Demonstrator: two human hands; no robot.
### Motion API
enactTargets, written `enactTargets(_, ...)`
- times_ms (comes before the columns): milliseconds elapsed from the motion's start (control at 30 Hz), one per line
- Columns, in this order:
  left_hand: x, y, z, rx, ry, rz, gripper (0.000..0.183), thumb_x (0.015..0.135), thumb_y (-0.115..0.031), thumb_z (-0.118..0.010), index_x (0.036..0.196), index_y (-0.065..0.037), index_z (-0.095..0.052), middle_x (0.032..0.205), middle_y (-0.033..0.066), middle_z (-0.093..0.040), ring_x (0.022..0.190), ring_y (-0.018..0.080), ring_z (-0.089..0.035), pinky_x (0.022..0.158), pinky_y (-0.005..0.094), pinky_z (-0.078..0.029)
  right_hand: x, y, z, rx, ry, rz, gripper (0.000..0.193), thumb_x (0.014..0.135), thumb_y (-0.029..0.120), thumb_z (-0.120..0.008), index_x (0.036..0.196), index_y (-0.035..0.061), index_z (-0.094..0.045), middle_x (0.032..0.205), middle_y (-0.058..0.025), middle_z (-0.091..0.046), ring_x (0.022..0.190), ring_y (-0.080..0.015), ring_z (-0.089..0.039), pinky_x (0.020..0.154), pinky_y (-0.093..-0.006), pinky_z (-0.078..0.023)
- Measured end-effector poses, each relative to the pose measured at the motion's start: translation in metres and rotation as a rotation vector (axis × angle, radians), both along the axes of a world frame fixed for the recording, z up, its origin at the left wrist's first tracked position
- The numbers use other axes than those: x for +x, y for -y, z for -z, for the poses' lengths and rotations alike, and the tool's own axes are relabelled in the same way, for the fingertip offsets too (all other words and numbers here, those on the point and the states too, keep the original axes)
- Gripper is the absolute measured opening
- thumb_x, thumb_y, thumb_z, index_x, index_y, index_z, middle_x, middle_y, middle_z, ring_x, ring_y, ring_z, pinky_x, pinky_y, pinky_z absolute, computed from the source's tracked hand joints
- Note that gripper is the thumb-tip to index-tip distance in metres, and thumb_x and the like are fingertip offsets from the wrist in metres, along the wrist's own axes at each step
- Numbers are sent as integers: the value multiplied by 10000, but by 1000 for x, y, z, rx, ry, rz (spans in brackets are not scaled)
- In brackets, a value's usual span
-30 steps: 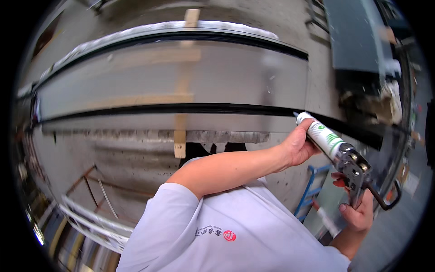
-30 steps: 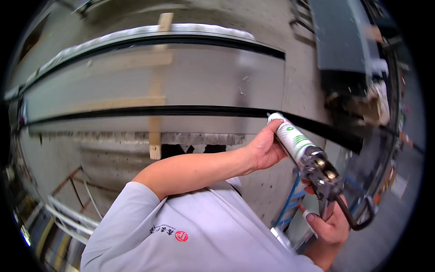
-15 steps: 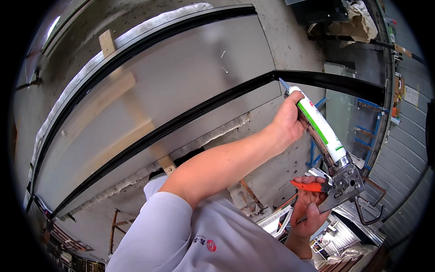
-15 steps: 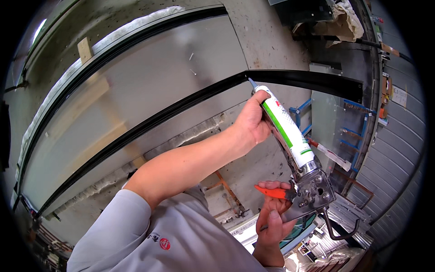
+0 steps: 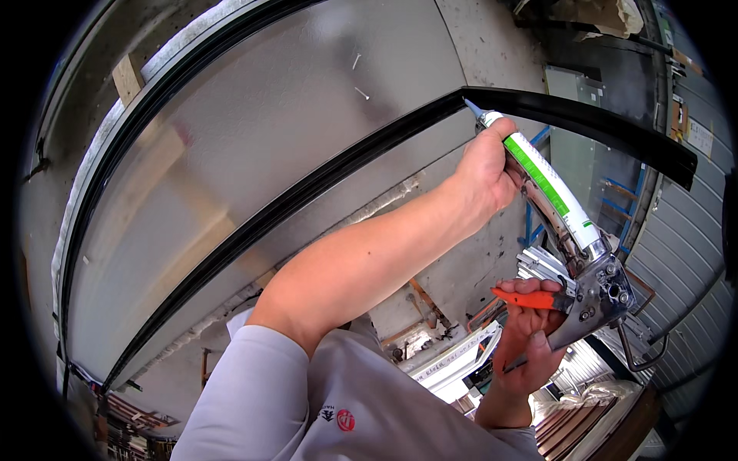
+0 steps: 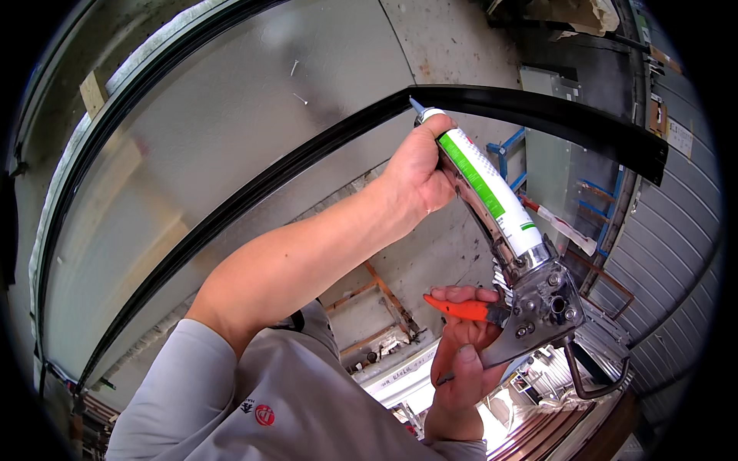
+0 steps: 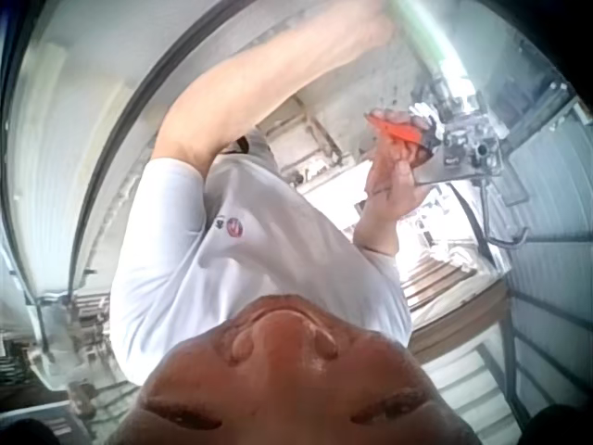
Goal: The person applies a bead of sealant along the inner edge of a metal frame using a caulking gun, then works with another person to place a large glass pane into the frame.
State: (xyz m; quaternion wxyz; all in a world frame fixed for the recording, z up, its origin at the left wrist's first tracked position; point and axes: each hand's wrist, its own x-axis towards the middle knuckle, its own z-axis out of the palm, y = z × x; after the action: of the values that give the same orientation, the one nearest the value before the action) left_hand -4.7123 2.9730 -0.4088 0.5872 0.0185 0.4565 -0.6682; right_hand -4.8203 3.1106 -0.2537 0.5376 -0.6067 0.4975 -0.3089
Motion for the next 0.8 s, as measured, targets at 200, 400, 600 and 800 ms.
enactTargets(200, -3, -3, 1, -64, 31, -8, 158, 919, -142, -589, 978, -36, -488, 828, 96, -564, 736, 222, -600, 775, 449, -551, 6, -1, -6, 25, 38, -1, 502, 886, 109, -504, 1339, -73, -387, 1137, -227, -538, 1122, -365, -539, 1041, -573, -378)
enactTargets(400, -5, -1, 3, -42, 16, 9, 152, 917, -142, -592, 973, -42, -493, 831, 86, -562, 749, 218, -595, 803, 447, -544, 8, -1, -11, 54, 3, 34, 489, 894, 87, -494, 1347, -67, -391, 1171, -237, -539, 1132, -356, -536, 1053, -579, -360)
enactTargets(600, -2, 0, 4, -65, -15, -4, 140, 926, -145, -584, 973, -47, -496, 836, 78, -562, 751, 213, -595, 805, 447, -544, 16, 1, -10, 45, -14, 8, 513, 884, 128, -489, 1349, -65, -392, 1185, -232, -526, 1130, -352, -534, 1063, -558, -348)
enactTargets(800, 7, 8, 8, -20, 27, -5, 107, 925, -124, -576, 964, -55, -504, 823, 66, -564, 731, 195, -596, 777, 411, -547, 23, 7, -9, 118, -106, 117, 544, 887, 221, -476, 1359, -36, -396, 1174, -199, -532, 1107, -326, -542, 1055, -552, -353)
